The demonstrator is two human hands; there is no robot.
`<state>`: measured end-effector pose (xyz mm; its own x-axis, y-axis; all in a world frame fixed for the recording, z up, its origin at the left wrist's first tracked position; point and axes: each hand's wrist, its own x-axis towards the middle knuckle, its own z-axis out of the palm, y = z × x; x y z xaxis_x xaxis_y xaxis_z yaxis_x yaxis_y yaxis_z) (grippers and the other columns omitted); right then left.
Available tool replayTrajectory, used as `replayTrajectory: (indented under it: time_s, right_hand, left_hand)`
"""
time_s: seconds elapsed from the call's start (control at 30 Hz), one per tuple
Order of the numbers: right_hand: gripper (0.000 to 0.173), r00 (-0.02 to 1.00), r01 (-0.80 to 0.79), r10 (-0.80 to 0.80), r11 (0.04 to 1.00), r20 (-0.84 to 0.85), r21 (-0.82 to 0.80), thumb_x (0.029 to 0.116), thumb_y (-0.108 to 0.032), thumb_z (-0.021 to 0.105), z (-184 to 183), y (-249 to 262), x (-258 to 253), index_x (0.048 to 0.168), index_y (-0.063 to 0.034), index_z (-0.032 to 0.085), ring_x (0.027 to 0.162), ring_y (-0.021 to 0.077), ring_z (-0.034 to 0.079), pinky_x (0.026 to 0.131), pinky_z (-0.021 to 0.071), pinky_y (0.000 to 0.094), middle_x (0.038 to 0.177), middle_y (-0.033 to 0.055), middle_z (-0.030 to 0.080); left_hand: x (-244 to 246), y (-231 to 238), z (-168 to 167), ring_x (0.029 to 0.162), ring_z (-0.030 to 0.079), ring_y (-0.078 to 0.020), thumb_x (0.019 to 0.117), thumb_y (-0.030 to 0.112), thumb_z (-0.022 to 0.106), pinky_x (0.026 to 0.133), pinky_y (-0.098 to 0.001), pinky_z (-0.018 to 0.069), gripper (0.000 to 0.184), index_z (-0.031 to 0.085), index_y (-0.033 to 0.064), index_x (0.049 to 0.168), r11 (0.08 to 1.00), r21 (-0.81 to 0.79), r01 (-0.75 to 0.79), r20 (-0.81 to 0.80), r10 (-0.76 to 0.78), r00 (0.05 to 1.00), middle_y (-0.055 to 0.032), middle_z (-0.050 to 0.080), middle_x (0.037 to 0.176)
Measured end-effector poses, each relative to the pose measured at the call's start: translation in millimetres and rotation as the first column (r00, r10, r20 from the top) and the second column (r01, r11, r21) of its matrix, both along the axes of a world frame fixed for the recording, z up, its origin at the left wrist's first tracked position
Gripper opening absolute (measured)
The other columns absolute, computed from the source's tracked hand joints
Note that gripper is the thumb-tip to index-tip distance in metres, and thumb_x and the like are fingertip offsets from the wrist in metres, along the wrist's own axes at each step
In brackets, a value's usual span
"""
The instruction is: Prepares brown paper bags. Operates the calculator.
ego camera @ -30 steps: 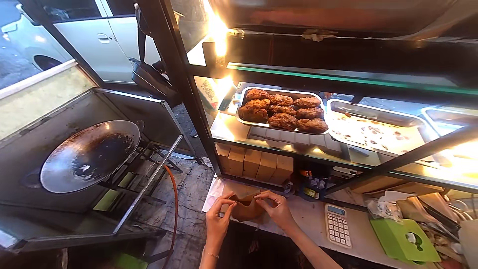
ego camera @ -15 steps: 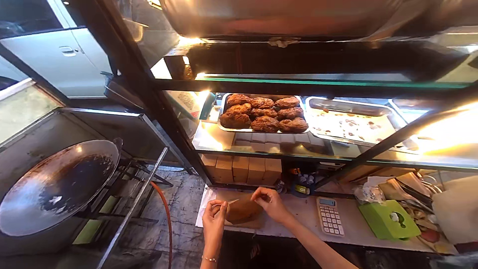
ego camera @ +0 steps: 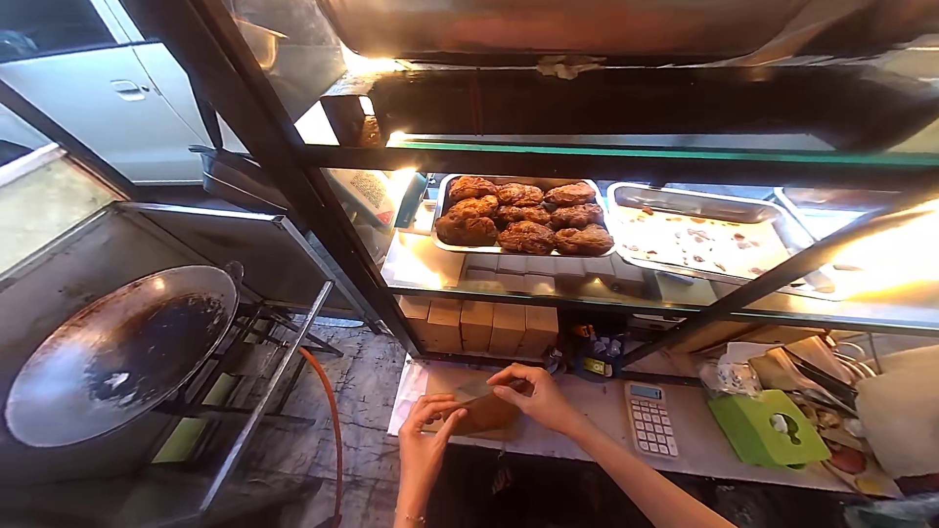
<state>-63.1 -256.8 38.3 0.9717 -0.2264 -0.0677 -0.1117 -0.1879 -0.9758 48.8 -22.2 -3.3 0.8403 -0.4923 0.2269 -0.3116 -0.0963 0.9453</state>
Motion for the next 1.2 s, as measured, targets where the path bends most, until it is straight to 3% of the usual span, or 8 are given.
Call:
replayTrajectory:
  time_s: [0.1, 0.27, 0.4, 0.57, 0.73, 0.9, 1.07, 1.2]
  right_hand:
    - [0.023, 0.999, -0.037, 0.037, 0.999, -0.004, 0.011, 0.0978, -0.026, 0.071, 4.0, -1.0, 2.3, 0.113, -0.0085, 0.073, 0.097, 0.0095, 0.070, 0.089, 0.0585, 0.0293, 0.105, 0.0018, 0.074]
    - [0.019, 0.997, 0.029, -0.027, 0.999, 0.073, -0.021, 0.0971, -0.022, 0.071, -7.9, -0.6, 6.6, 0.111, -0.0094, 0.071, 0.089, 0.0090, 0.070, 0.081, 0.0591, 0.0287, 0.100, 0.0005, 0.074]
    - [0.025, 0.964, -0.031, 0.114, 0.945, 0.240, -0.325, 0.0989, -0.027, 0.070, -10.1, -2.7, 1.2, 0.122, -0.0202, 0.077, 0.098, 0.0094, 0.067, 0.091, 0.0560, 0.0281, 0.104, 0.0034, 0.073]
    - [0.027, 0.932, -0.084, 0.251, 0.850, 0.261, -0.519, 0.0978, -0.032, 0.071, -13.0, -11.5, 6.4, 0.120, -0.0189, 0.078, 0.093, 0.0166, 0.063, 0.087, 0.0534, 0.0282, 0.095, 0.0091, 0.066]
    - [0.027, 0.964, -0.264, 0.264, 0.957, -0.021, -0.121, 0.1016, -0.026, 0.065, 4.3, -25.3, 9.2, 0.123, -0.0129, 0.076, 0.101, 0.0102, 0.068, 0.095, 0.0544, 0.0302, 0.111, 0.0055, 0.074]
    - [0.021, 0.978, -0.156, 0.184, 0.956, -0.096, 0.249, 0.0996, -0.012, 0.066, -0.9, -29.1, 5.0, 0.117, -0.0033, 0.075, 0.097, 0.0097, 0.071, 0.092, 0.0580, 0.0299, 0.110, 0.0047, 0.076]
    - [0.040, 0.971, -0.236, 0.215, 0.921, -0.101, -0.310, 0.0917, -0.042, 0.075, 10.8, -16.8, -0.2, 0.125, -0.0199, 0.076, 0.104, 0.0180, 0.064, 0.097, 0.0499, 0.0354, 0.106, 0.0088, 0.072]
    - [0.034, 0.983, -0.185, 0.174, 0.915, -0.064, -0.360, 0.0939, -0.039, 0.073, 7.7, -16.5, -2.2, 0.122, -0.0207, 0.077, 0.101, 0.0191, 0.064, 0.096, 0.0494, 0.0355, 0.102, 0.0091, 0.072]
  left_hand:
    - [-0.5, -4.5, 0.4, 0.073, 0.070, -0.0099, 0.0817, 0.015, 0.084, 0.067, -0.0243, 0.0590, 0.011, 0.081, 0.0080, 0.089, 0.997, -0.076, 0.013, -0.121, -0.022, 0.992, -0.0036, 0.077, 0.090]
    - [-0.1, -8.4, 13.2, 0.073, 0.072, -0.0127, 0.0836, 0.012, 0.082, 0.070, -0.0276, 0.0603, 0.018, 0.079, 0.0018, 0.098, 0.999, -0.053, 0.003, -0.398, -0.023, 0.917, -0.0082, 0.077, 0.085]
    - [7.8, -6.7, 18.1, 0.063, 0.064, -0.0086, 0.0870, 0.011, 0.079, 0.054, -0.0228, 0.0490, 0.029, 0.075, 0.0013, 0.114, 1.000, -0.020, 0.001, -0.650, -0.014, 0.759, -0.0084, 0.076, 0.085]
    - [13.7, -7.3, 19.3, 0.064, 0.064, -0.0093, 0.0890, 0.011, 0.077, 0.054, -0.0226, 0.0483, 0.032, 0.072, 0.0020, 0.119, 0.998, -0.041, 0.043, -0.742, -0.059, 0.668, -0.0094, 0.075, 0.088]
    - [9.9, -7.6, 20.2, 0.066, 0.063, -0.0112, 0.0875, 0.007, 0.076, 0.055, -0.0237, 0.0489, 0.022, 0.073, 0.0007, 0.108, 0.997, -0.059, 0.042, -0.677, -0.071, 0.733, -0.0092, 0.073, 0.086]
    - [9.3, -9.2, 23.8, 0.064, 0.062, -0.0107, 0.0887, 0.004, 0.074, 0.053, -0.0235, 0.0486, 0.014, 0.074, 0.0011, 0.103, 0.998, -0.050, 0.033, -0.716, -0.059, 0.696, -0.0095, 0.073, 0.087]
    - [12.8, -12.6, 27.9, 0.068, 0.066, -0.0140, 0.0907, 0.006, 0.073, 0.055, -0.0264, 0.0526, 0.018, 0.074, 0.0016, 0.109, 0.999, -0.021, 0.033, -0.741, -0.038, 0.670, -0.0113, 0.074, 0.091]
    - [10.6, -5.0, 24.4, 0.079, 0.071, -0.0197, 0.0847, 0.019, 0.080, 0.068, -0.0327, 0.0601, 0.067, 0.054, 0.0037, 0.144, 0.994, -0.047, 0.095, -0.564, -0.105, 0.819, -0.0123, 0.074, 0.097]
